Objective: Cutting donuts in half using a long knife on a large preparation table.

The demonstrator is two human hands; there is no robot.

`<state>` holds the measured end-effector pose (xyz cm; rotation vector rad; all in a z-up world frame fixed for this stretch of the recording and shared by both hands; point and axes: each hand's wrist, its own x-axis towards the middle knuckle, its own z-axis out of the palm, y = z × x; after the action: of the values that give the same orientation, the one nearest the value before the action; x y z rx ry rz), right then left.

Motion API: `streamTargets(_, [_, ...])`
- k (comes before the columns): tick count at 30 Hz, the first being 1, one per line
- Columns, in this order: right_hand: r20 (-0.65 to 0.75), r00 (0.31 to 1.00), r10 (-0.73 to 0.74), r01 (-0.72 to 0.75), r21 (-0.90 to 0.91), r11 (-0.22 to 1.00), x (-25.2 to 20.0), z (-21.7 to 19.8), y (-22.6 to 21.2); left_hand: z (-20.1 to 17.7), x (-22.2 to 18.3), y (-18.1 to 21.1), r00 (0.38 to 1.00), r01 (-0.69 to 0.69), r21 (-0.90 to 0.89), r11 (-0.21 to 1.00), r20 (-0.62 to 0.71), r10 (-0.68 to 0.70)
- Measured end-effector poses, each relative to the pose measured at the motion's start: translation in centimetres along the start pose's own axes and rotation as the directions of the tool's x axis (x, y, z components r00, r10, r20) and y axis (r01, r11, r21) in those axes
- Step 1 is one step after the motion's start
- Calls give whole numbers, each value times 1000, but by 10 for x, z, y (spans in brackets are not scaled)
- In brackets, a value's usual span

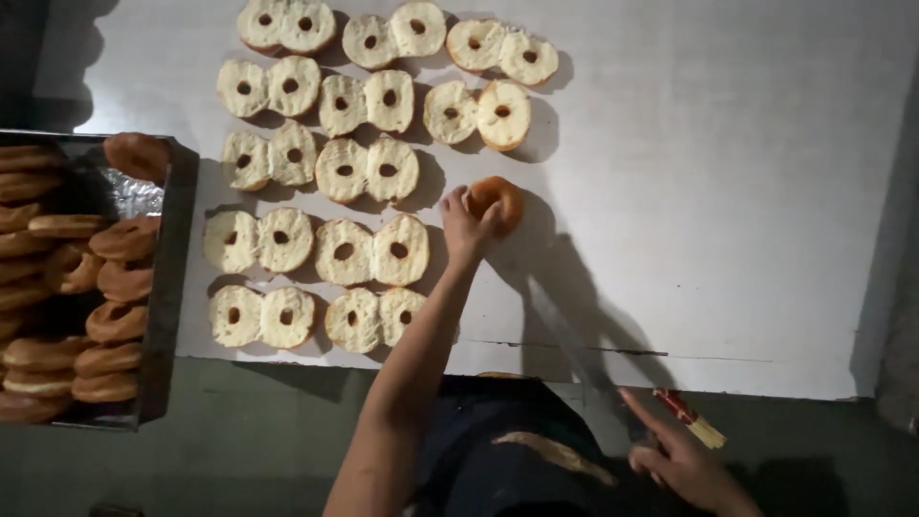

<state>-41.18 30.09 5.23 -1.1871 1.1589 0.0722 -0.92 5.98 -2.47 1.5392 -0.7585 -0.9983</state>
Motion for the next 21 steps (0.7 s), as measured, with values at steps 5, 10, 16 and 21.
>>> streamTargets(5, [-295,954,53,23,249,968,9,-3,-43,2,-30,47,861,-434,803,410,235,450])
streamTargets(10, [-257,956,-139,205,250,946,70,17,-71,-4,-9,25,909,-372,706,603,146,389])
streamTargets(16, [-222,951,-215,267,238,934,107,30,-65,-39,-15,27,910,-230,284,931,-276,309])
streamTargets(21, [-200,973,-119,168,248,954,109,19,-41,-23,-53,72,959,192,-221,956,-165,-231])
